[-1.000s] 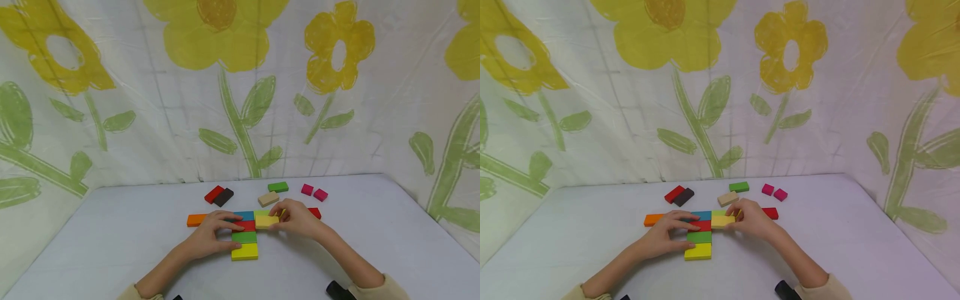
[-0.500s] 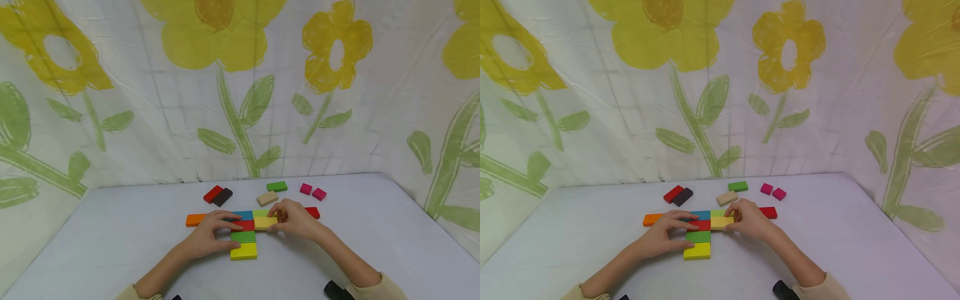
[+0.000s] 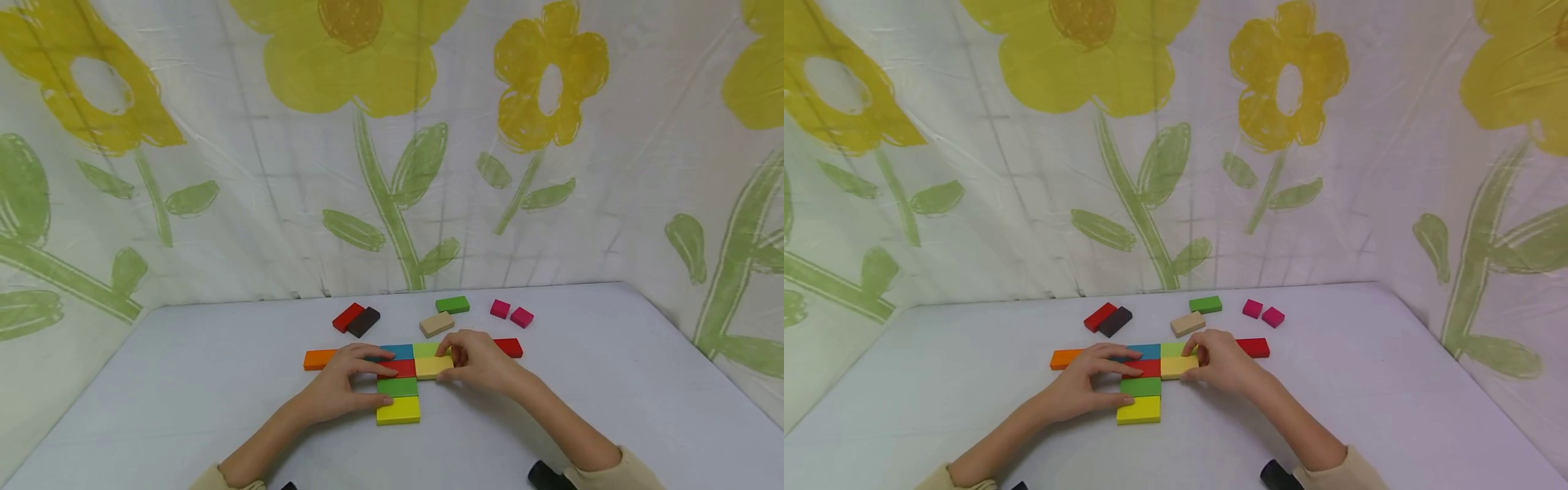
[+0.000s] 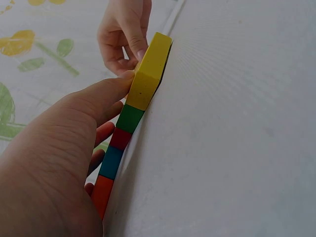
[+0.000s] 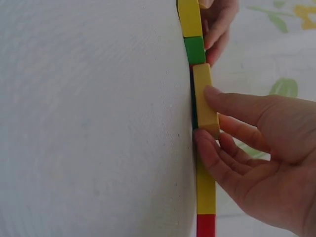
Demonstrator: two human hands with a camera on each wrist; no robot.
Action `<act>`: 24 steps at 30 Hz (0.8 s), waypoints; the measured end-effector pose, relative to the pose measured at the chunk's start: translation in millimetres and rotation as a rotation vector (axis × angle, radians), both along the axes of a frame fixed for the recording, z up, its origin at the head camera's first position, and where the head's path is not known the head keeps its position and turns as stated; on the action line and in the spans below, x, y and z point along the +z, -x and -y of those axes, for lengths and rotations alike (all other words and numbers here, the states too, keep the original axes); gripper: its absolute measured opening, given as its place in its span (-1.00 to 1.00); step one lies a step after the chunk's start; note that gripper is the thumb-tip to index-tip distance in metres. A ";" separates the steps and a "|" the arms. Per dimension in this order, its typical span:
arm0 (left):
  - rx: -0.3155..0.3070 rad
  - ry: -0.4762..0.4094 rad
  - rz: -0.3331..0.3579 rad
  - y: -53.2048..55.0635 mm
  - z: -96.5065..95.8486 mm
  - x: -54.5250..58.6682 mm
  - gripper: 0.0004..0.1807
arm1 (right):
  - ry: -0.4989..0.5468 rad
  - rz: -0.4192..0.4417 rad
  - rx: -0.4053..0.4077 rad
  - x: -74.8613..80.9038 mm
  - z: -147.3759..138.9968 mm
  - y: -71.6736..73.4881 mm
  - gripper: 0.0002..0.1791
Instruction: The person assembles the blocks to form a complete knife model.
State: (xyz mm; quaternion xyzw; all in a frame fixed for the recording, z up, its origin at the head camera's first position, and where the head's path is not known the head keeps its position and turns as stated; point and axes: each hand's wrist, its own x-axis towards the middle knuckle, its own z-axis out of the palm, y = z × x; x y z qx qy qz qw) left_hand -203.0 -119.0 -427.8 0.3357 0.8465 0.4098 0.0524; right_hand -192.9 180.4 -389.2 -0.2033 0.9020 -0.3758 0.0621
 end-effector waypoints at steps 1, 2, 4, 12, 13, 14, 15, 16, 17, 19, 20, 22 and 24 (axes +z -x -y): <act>0.000 0.001 0.002 0.0 0.0 -0.1 -0.60 | 0.000 0.002 -0.001 0.0 0.1 -0.2 -0.63; 0.001 0.000 0.007 -0.1 -0.1 0.1 -0.60 | 0.001 0.003 -0.002 0.1 0.1 -0.4 -0.63; 0.000 0.002 0.008 -0.3 -0.2 0.4 -0.60 | 0.003 0.003 0.000 0.2 0.4 -0.5 -0.63; -0.009 0.003 -0.007 -0.1 0.0 0.0 -0.61 | 0.006 0.009 -0.002 -1.0 1.3 -0.3 -0.66; -0.008 0.005 -0.008 0.0 0.1 -0.1 -0.61 | 0.004 0.007 -0.003 -1.2 1.3 -0.2 -0.66; -0.008 0.007 -0.008 0.2 0.0 -0.1 -0.60 | 0.002 0.004 -0.004 -1.4 1.4 -0.1 -0.66; -0.008 0.009 -0.008 0.2 0.2 0.0 -0.60 | 0.000 0.002 -0.004 -1.5 1.5 -0.1 -0.66; -0.007 0.010 -0.007 0.2 0.3 0.2 -0.60 | -0.001 0.001 -0.005 -1.5 1.5 -0.2 -0.66; -0.007 0.011 -0.006 0.1 0.3 0.3 -0.60 | -0.002 -0.001 -0.005 -1.6 1.6 -0.2 -0.66; -0.006 0.013 -0.002 0.2 0.0 0.5 -0.60 | -0.002 0.001 -0.006 -1.4 1.6 -0.5 -0.65; -0.006 0.014 -0.001 0.0 0.0 0.7 -0.60 | -0.001 0.003 -0.007 -1.3 1.6 -0.6 -0.66; -0.005 0.013 0.001 -0.4 -0.1 1.0 -0.60 | 0.001 0.007 -0.007 -0.9 1.5 -1.0 -0.66; -0.003 0.013 0.004 -0.9 -0.1 1.2 -0.60 | 0.004 0.012 -0.002 -0.3 1.3 -1.5 -0.66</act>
